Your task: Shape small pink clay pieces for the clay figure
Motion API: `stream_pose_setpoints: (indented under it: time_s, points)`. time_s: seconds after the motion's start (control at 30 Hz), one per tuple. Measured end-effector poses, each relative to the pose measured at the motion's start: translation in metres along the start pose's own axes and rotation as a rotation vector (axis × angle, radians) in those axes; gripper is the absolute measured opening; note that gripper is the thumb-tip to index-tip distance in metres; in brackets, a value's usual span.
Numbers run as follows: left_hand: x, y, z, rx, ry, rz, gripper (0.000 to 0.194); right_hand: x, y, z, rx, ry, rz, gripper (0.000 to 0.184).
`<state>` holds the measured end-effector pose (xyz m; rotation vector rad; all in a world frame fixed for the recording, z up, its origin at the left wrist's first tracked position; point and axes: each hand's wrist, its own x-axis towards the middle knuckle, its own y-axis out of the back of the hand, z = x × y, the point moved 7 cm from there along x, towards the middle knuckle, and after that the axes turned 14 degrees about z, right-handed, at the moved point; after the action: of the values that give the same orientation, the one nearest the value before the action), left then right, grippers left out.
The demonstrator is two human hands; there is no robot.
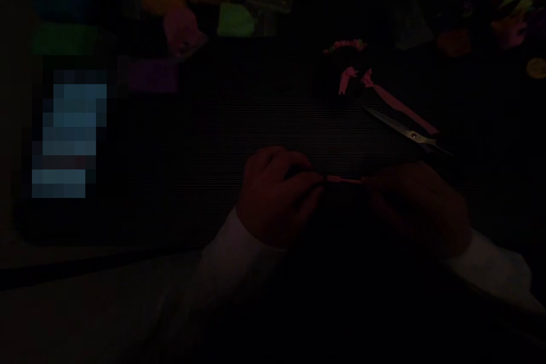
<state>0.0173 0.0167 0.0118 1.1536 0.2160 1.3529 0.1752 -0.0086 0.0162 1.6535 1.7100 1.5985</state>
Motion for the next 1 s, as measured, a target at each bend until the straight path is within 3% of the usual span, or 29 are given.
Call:
stream_pose_setpoints:
  time_s: [0.4,0.63,0.9,1.0]
  points:
    - [0.0002,-0.0009,0.0008,0.021,-0.007,-0.017,0.012,-0.0007,-0.0040,0.0002,-0.042,0.030,-0.006,0.016]
    - [-0.0011,-0.0020,0.0007,0.015,-0.016,-0.021,0.012,0.0016,-0.0023,0.0025,-0.020,-0.043,-0.008,0.015]
    - [-0.0002,-0.0014,0.0007,0.022,-0.013,-0.020,0.013,-0.0024,-0.0075,0.0001,-0.088,0.069,-0.037,0.018]
    - [0.0000,-0.0018,0.0006,0.015,-0.009,-0.031,0.013,-0.0016,-0.0055,0.0000,-0.073,0.047,-0.022,0.017]
